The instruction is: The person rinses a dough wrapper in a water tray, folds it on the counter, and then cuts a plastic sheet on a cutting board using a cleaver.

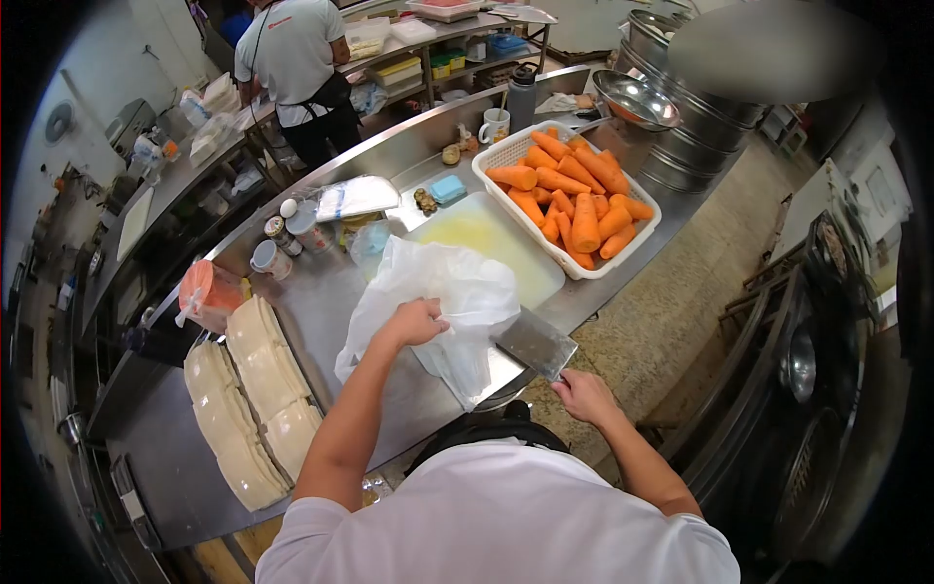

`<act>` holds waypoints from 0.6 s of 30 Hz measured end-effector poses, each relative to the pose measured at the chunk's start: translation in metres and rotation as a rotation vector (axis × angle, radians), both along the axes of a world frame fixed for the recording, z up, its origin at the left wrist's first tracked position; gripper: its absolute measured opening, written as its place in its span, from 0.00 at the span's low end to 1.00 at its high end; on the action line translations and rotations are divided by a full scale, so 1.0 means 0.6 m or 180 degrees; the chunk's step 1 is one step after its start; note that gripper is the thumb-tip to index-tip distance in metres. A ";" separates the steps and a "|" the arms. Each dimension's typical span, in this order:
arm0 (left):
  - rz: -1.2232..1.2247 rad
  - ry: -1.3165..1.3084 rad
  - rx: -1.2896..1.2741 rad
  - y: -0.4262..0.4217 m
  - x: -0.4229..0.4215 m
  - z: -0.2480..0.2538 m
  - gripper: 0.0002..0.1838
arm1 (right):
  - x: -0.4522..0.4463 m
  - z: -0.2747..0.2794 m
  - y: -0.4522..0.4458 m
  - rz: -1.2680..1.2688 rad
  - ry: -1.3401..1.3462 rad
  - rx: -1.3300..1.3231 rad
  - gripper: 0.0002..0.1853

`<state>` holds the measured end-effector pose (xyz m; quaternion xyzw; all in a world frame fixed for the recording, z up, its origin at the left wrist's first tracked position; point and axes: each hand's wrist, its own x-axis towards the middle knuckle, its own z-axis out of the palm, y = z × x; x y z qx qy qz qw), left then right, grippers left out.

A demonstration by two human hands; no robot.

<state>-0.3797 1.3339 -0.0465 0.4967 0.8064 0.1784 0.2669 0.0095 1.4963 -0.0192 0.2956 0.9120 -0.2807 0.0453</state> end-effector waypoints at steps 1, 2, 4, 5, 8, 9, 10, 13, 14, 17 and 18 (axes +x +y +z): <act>0.0083 -0.0044 -0.0150 0.003 0.003 0.022 0.22 | -0.001 0.002 -0.001 -0.0009 0.0009 -0.0022 0.16; 0.0165 -0.0088 -0.0300 0.004 0.010 0.043 0.22 | -0.001 0.007 -0.003 -0.0018 0.0019 -0.0044 0.16; 0.0801 -0.0480 -0.0143 0.009 0.031 0.067 0.23 | -0.003 0.007 -0.007 -0.0053 0.0007 -0.0084 0.16; 0.1114 -0.0677 -0.0066 0.013 0.038 0.072 0.23 | -0.003 0.006 -0.009 -0.0082 -0.0019 -0.0104 0.16; 0.0561 0.0431 0.0988 0.007 0.054 -0.037 0.39 | -0.002 -0.006 -0.020 -0.0083 -0.0030 -0.0100 0.16; 0.0532 0.0625 0.0667 0.006 0.073 -0.032 0.43 | -0.001 -0.011 -0.024 -0.0066 -0.0028 -0.0088 0.16; 0.0501 0.0819 0.0348 0.007 0.096 -0.016 0.48 | -0.001 -0.017 -0.027 -0.0038 -0.0022 -0.0062 0.16; 0.0412 0.0925 -0.0174 0.007 0.112 -0.021 0.60 | -0.001 -0.031 -0.033 -0.0016 0.0058 -0.0008 0.16; 0.0380 0.0878 -0.0281 0.006 0.113 -0.028 0.64 | -0.001 -0.034 -0.035 -0.0039 0.0124 -0.0016 0.16; 0.0313 0.1071 -0.0213 -0.001 0.115 -0.036 0.67 | -0.005 -0.038 -0.041 -0.0122 0.0255 -0.0085 0.16; 0.0319 0.1084 -0.0233 -0.001 0.116 -0.035 0.67 | -0.008 -0.037 -0.041 -0.0151 0.0286 -0.0112 0.16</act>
